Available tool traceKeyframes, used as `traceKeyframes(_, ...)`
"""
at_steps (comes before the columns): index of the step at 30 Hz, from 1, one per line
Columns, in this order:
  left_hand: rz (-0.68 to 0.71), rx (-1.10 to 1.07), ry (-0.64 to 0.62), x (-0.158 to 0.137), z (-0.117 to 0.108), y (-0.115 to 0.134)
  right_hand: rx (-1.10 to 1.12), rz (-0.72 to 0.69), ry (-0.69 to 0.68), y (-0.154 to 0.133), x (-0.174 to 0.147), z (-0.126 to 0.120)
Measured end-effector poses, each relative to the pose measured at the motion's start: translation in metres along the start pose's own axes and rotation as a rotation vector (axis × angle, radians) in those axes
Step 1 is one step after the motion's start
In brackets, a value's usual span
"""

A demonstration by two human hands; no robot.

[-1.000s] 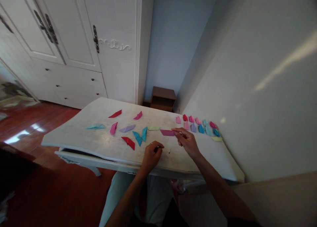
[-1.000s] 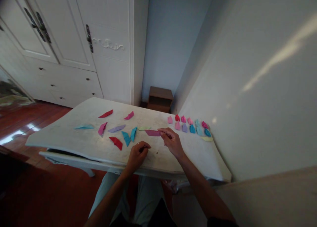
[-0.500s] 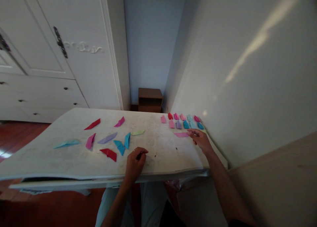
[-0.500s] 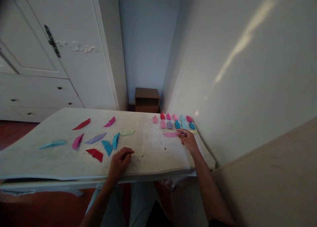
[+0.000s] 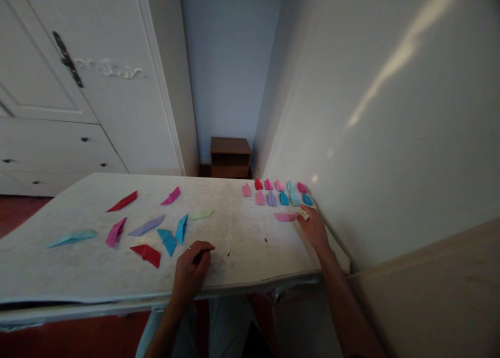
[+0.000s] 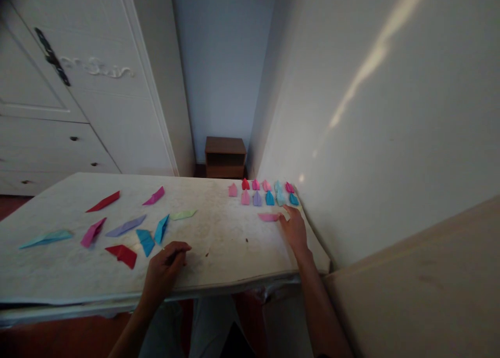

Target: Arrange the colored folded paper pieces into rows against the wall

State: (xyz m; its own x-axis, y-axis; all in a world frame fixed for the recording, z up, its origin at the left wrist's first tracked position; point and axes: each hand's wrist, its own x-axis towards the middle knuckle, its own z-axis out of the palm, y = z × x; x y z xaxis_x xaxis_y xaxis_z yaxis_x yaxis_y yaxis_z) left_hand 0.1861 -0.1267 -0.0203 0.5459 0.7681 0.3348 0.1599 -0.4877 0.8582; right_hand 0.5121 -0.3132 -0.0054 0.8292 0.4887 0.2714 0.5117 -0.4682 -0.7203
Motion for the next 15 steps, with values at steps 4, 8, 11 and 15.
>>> traceKeyframes(4, -0.003, 0.003, 0.001, 0.002, -0.001, 0.002, -0.376, -0.171, -0.205, -0.023, -0.03, 0.0)
traceKeyframes(8, -0.003, 0.025, -0.003, 0.003, -0.002, 0.003, -0.556, -0.162, -0.397, -0.04, -0.045, 0.008)
traceKeyframes(11, -0.018, 0.029, -0.006, 0.003, -0.002, 0.003, -0.605, -0.135, -0.412, -0.044, -0.044, 0.011)
traceKeyframes(15, -0.034, 0.027, 0.0, 0.003, -0.001, 0.003, -0.665, -0.066, -0.399, -0.046, -0.035, 0.014)
